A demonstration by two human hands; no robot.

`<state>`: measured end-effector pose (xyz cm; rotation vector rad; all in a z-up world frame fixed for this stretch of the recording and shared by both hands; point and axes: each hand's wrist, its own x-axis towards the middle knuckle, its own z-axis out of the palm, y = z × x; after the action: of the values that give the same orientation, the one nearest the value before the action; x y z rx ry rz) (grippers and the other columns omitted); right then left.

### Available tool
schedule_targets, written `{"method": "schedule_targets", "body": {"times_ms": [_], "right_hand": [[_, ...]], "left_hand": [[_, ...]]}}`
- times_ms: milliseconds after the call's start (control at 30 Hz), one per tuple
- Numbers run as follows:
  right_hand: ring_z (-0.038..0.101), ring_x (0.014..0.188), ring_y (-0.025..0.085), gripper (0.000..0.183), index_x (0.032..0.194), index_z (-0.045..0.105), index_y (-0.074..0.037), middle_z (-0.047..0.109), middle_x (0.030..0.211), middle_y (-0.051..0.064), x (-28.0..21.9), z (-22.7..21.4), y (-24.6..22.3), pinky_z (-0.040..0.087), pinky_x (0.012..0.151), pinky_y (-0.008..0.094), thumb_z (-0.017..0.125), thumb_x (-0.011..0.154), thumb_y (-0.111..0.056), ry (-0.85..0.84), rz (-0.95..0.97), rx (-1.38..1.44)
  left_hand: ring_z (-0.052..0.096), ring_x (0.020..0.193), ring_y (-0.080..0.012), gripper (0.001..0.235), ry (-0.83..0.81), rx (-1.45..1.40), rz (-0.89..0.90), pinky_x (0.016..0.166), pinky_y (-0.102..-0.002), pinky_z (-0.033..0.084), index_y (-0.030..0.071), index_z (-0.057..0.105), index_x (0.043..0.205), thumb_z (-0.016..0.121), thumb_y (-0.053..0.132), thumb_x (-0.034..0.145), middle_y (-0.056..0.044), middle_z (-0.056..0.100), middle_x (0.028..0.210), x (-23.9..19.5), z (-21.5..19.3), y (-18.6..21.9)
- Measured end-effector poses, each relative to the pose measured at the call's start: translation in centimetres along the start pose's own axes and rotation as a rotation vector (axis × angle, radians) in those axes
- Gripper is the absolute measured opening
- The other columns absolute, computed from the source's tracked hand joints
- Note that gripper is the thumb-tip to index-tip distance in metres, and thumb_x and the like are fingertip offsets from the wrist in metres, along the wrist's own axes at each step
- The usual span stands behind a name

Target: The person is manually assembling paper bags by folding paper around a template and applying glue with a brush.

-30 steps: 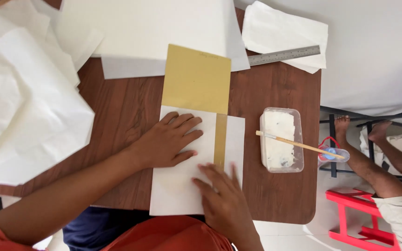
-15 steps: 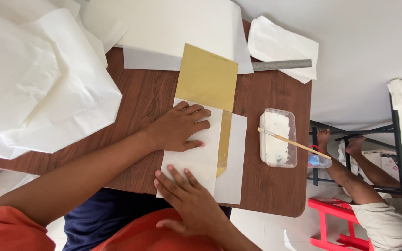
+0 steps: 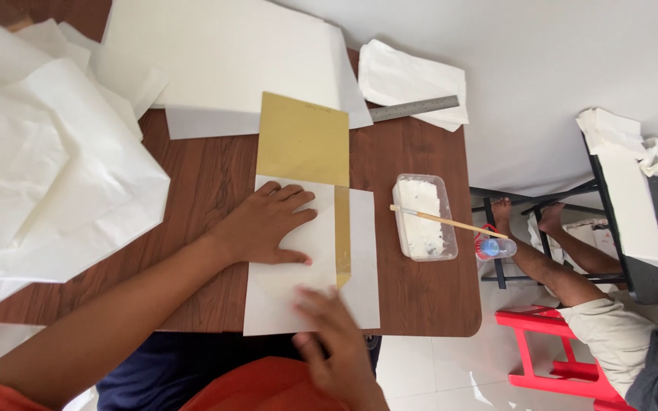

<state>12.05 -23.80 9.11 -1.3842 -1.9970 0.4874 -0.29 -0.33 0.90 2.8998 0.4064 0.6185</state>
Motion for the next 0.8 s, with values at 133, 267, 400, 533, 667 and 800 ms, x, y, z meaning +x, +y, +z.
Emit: {"method": "schedule_targets", "body": {"times_ms": [133,267,400,533,667,800], "right_hand": [[0.044,0.141,0.038,0.053,0.143,0.052,-0.003,0.045,0.158,0.015,-1.9,-1.4,4.6,0.031,0.113,0.062,0.052,0.102,-0.036,0.250,0.445,-0.509],[0.021,0.155,0.035,0.074,0.157,0.032,-0.003,0.028,0.169,0.010,-2.9,-1.6,7.5,0.015,0.121,0.062,0.049,0.100,-0.048,0.164,0.662,-0.503],[0.028,0.153,0.036,0.068,0.154,0.042,-0.005,0.035,0.166,0.008,-3.2,-1.4,8.4,0.021,0.120,0.062,0.055,0.098,-0.042,0.225,0.591,-0.533],[0.033,0.152,0.036,0.065,0.153,0.047,-0.012,0.039,0.165,0.006,-3.4,-0.8,9.3,0.025,0.118,0.064,0.058,0.096,-0.042,0.283,0.568,-0.573],[0.039,0.149,0.038,0.064,0.150,0.052,-0.014,0.043,0.163,0.007,-3.7,-0.3,10.5,0.032,0.115,0.066,0.060,0.094,-0.044,0.304,0.543,-0.626],[0.039,0.150,0.037,0.052,0.140,0.061,-0.018,0.049,0.159,0.003,-3.4,-0.7,10.1,0.025,0.118,0.067,0.063,0.093,-0.039,0.303,0.522,-0.589]], "left_hand": [[0.038,0.146,-0.0344,0.090,-0.109,-0.110,-0.060,0.117,-0.054,0.027,0.008,0.054,0.143,0.057,0.078,0.087,-0.018,0.043,0.158,-0.4,-0.7,0.5],[0.038,0.146,-0.0337,0.088,-0.081,-0.123,-0.045,0.117,-0.055,0.027,0.011,0.057,0.143,0.058,0.078,0.086,-0.015,0.045,0.158,-0.7,-0.7,0.3],[0.035,0.149,-0.0326,0.089,-0.089,-0.181,-0.045,0.117,-0.053,0.026,0.012,0.054,0.147,0.061,0.077,0.086,-0.014,0.043,0.160,-0.8,-1.4,0.4],[0.032,0.152,-0.0315,0.091,-0.093,-0.187,-0.042,0.118,-0.051,0.024,0.015,0.053,0.148,0.067,0.077,0.084,-0.012,0.039,0.164,-0.7,-2.2,0.3],[0.027,0.154,-0.0293,0.093,-0.140,-0.205,-0.047,0.119,-0.050,0.022,0.018,0.051,0.151,0.074,0.076,0.081,-0.009,0.034,0.167,-0.7,-2.7,0.1],[0.027,0.155,-0.0268,0.102,-0.116,-0.122,-0.038,0.121,-0.047,0.023,0.020,0.047,0.152,0.077,0.079,0.075,-0.007,0.032,0.169,-0.4,-2.8,0.3]]}}
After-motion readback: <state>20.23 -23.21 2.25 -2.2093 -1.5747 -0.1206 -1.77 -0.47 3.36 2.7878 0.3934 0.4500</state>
